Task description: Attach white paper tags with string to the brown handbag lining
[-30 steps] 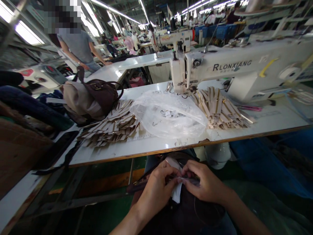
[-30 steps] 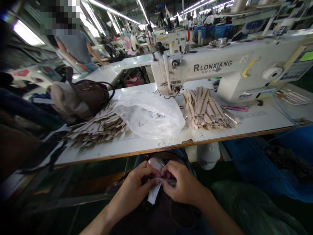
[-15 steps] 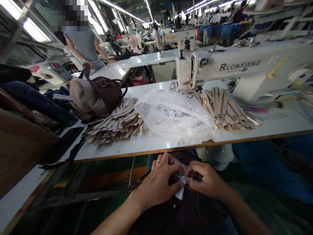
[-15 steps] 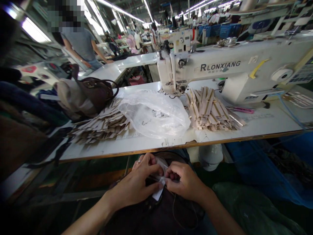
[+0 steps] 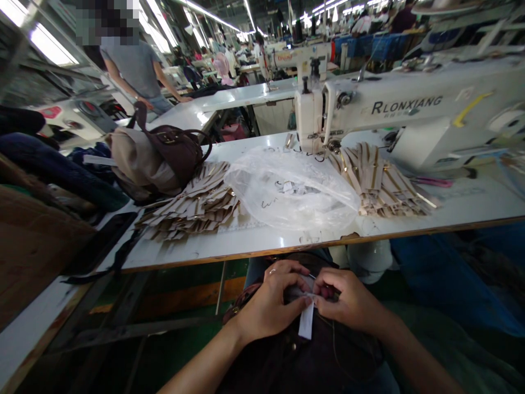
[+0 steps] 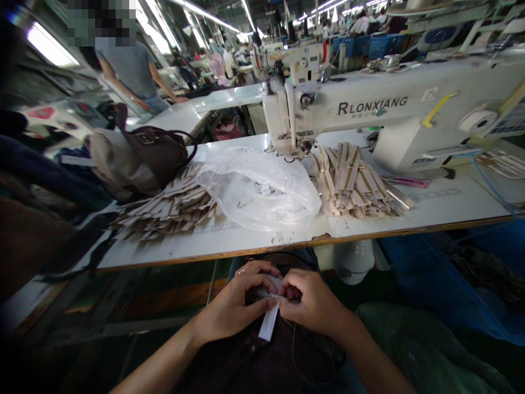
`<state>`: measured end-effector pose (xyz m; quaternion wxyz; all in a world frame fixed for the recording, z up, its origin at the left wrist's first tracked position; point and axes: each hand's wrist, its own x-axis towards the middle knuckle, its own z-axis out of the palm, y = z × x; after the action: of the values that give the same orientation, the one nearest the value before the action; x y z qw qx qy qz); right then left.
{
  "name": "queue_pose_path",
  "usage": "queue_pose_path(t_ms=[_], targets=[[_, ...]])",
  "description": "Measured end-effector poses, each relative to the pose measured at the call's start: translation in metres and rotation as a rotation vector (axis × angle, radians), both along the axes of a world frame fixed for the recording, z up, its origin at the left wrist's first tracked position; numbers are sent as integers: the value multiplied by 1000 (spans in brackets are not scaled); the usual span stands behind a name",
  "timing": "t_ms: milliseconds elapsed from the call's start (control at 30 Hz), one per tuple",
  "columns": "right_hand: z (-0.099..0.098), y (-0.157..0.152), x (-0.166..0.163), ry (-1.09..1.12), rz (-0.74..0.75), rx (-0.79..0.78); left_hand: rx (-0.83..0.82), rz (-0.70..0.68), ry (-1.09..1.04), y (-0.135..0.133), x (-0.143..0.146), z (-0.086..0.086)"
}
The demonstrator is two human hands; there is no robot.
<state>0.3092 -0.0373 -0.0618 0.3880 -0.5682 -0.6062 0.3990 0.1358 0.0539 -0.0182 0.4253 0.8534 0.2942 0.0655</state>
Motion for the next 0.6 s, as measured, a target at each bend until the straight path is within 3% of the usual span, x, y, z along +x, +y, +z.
queue_pose_path(t_ms=[267, 433, 600], targets=[[4, -1, 1, -23, 1, 1, 29, 35, -9, -1, 2, -4], [12, -17, 0, -104, -106, -28, 13, 75, -14, -4, 1, -6], [5, -24, -7, -141, -128, 71, 9, 79, -36, -5, -1, -4]])
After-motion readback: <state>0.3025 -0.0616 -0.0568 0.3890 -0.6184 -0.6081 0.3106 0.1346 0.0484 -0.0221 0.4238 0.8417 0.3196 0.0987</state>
